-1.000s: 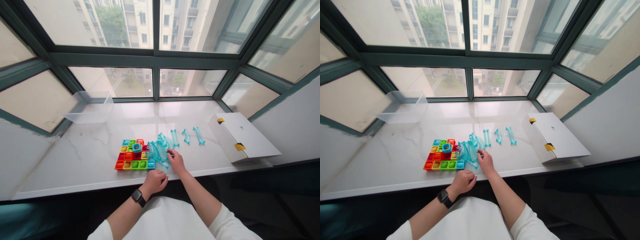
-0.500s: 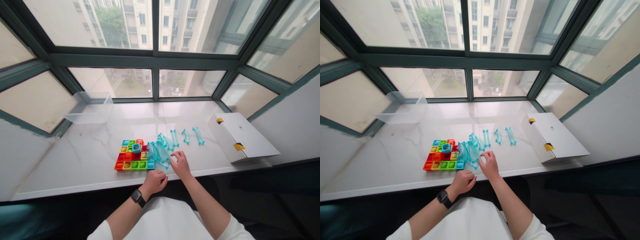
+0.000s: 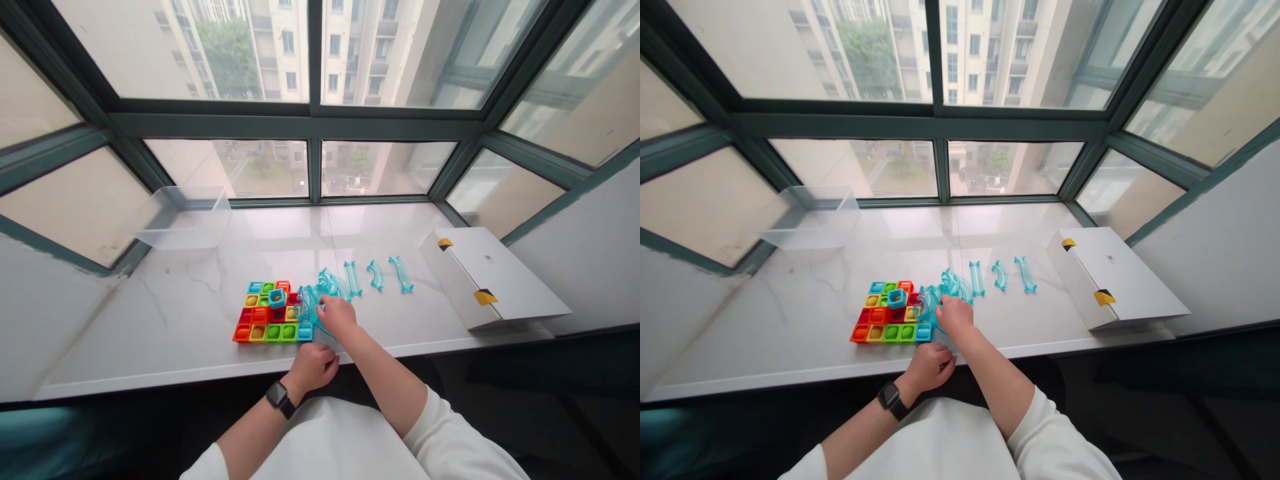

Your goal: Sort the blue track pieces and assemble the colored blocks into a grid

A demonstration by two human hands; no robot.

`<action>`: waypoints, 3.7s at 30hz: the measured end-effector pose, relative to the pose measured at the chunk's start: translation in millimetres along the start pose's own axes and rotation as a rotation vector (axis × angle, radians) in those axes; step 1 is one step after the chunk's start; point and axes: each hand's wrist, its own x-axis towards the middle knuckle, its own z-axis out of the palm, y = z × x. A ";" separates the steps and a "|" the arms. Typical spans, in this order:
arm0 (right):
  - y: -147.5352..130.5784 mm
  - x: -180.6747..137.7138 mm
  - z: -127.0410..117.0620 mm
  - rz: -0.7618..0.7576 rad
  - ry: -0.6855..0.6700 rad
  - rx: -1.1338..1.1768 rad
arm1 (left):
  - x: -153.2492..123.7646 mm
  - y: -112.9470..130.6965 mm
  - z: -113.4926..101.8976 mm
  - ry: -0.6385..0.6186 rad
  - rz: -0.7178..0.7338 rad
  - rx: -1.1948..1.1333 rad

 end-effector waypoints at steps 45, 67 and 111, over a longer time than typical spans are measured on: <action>18.1 -60.8 -80.8 -0.151 0.129 0.849 | 67.0 44.6 -108.5 0.240 -0.339 -0.185; 36.7 -65.2 -110.6 -0.266 0.427 0.470 | 61.6 67.8 -124.7 0.077 -0.157 -0.067; 120.0 -105.2 -83.9 -0.387 0.484 0.545 | 119.5 79.3 -36.0 0.068 -0.415 -0.668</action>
